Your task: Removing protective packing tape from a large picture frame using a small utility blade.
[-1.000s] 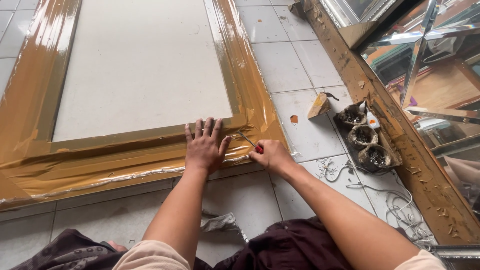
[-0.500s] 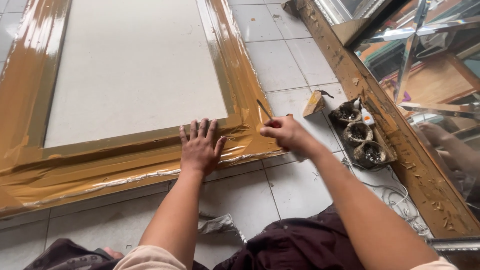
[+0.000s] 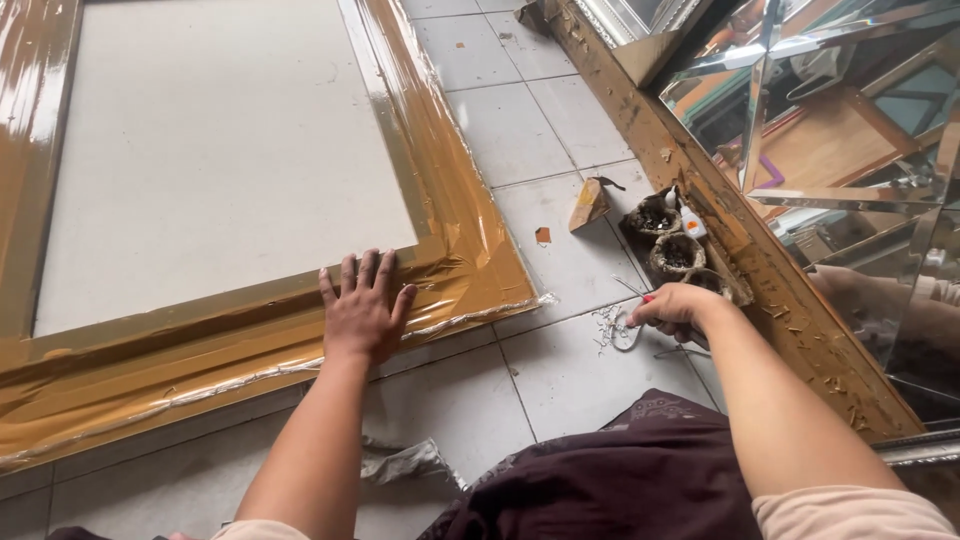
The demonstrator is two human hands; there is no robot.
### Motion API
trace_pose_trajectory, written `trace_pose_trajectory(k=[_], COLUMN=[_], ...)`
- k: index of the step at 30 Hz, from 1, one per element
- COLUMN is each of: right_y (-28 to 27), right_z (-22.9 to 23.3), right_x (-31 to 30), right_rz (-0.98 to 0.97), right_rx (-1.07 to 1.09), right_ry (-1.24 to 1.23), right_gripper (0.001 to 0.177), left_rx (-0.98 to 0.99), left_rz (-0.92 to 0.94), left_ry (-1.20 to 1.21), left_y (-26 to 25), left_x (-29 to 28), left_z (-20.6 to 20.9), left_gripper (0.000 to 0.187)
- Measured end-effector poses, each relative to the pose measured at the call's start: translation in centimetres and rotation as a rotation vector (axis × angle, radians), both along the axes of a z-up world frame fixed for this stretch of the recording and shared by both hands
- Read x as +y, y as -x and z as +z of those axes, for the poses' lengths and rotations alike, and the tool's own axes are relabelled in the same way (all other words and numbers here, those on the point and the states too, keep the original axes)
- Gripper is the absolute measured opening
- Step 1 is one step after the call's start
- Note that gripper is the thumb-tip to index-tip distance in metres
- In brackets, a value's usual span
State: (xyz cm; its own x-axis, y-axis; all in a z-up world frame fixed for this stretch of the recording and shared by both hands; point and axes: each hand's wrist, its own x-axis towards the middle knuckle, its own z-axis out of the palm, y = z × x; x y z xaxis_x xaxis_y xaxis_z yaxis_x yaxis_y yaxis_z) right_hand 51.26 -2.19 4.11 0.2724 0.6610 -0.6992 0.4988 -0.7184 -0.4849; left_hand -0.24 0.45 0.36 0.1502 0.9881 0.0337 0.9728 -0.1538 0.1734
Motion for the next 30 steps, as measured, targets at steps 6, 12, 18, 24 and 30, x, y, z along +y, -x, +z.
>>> trace_pose_trajectory(k=[6, 12, 18, 24, 30], right_y=[0.2, 4.3, 22.5, 27.7, 27.8], right_z=[1.0, 0.4, 10.7, 9.4, 9.1], right_x=[-0.1, 2.1, -4.5, -8.6, -8.3], right_rz=[0.055, 0.282, 0.490, 0.851, 0.856], right_rx=[-0.122, -0.312, -0.294, -0.477, -0.515], right_ry=[-0.051, -0.220, -0.234, -0.248, -0.174], right_gripper=[0.030, 0.035, 0.054, 0.057, 0.056], left_rx=[-0.038, -0.078, -0.520, -0.109, -0.029], left_rz=[-0.020, -0.214, -0.066, -0.061, -0.082], left_ry=[0.228, 0.724, 0.295, 0.227, 0.161], left_y=[0.6, 4.0, 5.8, 6.0, 5.3], left_x=[1.6, 0.3, -5.5, -6.5, -5.8], left_z=[-0.1, 14.2, 15.7, 10.3, 8.9], left_gripper=[0.090, 0.078, 0.038, 0.083, 0.104])
